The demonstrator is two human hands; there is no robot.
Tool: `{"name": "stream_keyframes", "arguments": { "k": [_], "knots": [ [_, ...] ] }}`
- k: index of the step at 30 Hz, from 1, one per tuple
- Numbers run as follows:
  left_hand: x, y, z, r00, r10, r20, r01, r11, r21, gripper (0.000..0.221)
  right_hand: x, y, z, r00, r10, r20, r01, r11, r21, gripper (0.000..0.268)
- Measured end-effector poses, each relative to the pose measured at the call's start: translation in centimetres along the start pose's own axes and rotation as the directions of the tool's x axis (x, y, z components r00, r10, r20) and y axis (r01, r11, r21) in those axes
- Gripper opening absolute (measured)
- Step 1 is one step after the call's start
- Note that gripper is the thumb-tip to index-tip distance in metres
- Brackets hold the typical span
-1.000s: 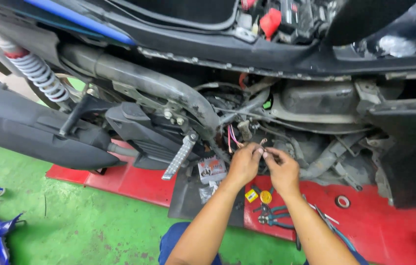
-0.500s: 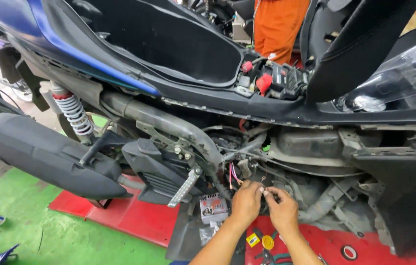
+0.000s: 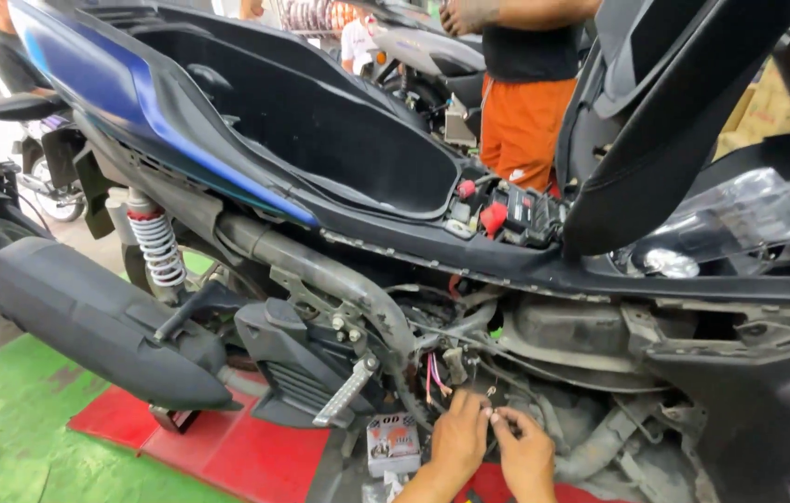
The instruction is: The person strips motorcycle wires using pliers, joins wires together, applies electrical tape to the connections, and checks the wiring inside the motorcycle frame.
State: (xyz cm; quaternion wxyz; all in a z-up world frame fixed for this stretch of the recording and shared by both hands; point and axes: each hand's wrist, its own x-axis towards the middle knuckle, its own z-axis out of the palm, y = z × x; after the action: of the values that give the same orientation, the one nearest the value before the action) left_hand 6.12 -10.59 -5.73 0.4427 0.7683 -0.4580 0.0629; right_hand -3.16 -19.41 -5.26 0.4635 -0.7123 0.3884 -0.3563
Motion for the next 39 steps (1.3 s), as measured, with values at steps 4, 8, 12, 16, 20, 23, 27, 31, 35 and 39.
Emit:
{"name": "stream_keyframes", "arguments": {
  "k": [4, 8, 12, 16, 20, 23, 27, 31, 35, 39],
  "knots": [
    [0.0, 0.1, 0.0, 1.000, 0.026, 0.016, -0.026, 1.000, 0.014, 0.021, 0.8, 1.1, 0.5, 0.999, 0.035, -0.013, -0.035, 0.998, -0.046, 0.022],
    [0.2, -0.6, 0.6, 0.999, 0.034, 0.026, -0.036, 0.995, 0.094, 0.023, 0.2, -0.3, 0.6, 0.993, 0.093, -0.076, -0.100, 0.991, -0.092, 0.019],
    [0.0, -1.6, 1.4, 0.999, 0.039, -0.001, -0.039, 0.995, 0.087, 0.026, -0.3, -0.8, 0.7, 0.982, 0.150, -0.113, -0.167, 0.974, -0.156, 0.016],
    [0.3, -1.4, 1.3, 0.998, 0.019, -0.066, -0.017, 0.999, 0.033, 0.027, 0.0, -0.2, 1.3, 0.982, 0.089, -0.165, -0.107, 0.989, -0.103, 0.018],
    [0.3, -1.3, 0.9, 0.999, -0.008, -0.032, 0.008, 1.000, 0.000, 0.026, 0.2, 0.6, 1.5, 0.984, 0.047, -0.173, -0.069, 0.990, -0.122, 0.016],
    [-0.1, -0.8, 0.0, 0.999, 0.041, -0.022, -0.040, 0.999, 0.013, 0.025, 1.2, 2.5, 1.7, 0.988, -0.059, -0.142, 0.028, 0.978, -0.207, 0.018],
    [0.0, 0.3, -1.9, 0.994, 0.110, -0.011, -0.110, 0.994, 0.026, 0.028, 1.7, 4.2, 1.7, 0.828, -0.542, -0.143, 0.497, 0.828, -0.261, 0.018],
    [0.4, 1.3, -3.2, 0.995, 0.086, 0.057, -0.087, 0.996, 0.000, 0.026, 1.1, 3.0, 0.6, 0.747, -0.660, -0.078, 0.621, 0.734, -0.274, 0.019],
    [0.8, 0.9, -3.3, 0.989, 0.077, 0.128, -0.075, 0.997, -0.020, 0.033, 1.0, 2.7, 0.3, 0.703, -0.708, -0.068, 0.665, 0.688, -0.290, 0.020],
    [1.2, 2.3, -4.7, 0.982, 0.040, 0.187, -0.033, 0.999, -0.043, 0.034, 1.1, 3.1, 0.5, 0.761, -0.649, -0.012, 0.607, 0.718, -0.340, 0.024]
  ]
}}
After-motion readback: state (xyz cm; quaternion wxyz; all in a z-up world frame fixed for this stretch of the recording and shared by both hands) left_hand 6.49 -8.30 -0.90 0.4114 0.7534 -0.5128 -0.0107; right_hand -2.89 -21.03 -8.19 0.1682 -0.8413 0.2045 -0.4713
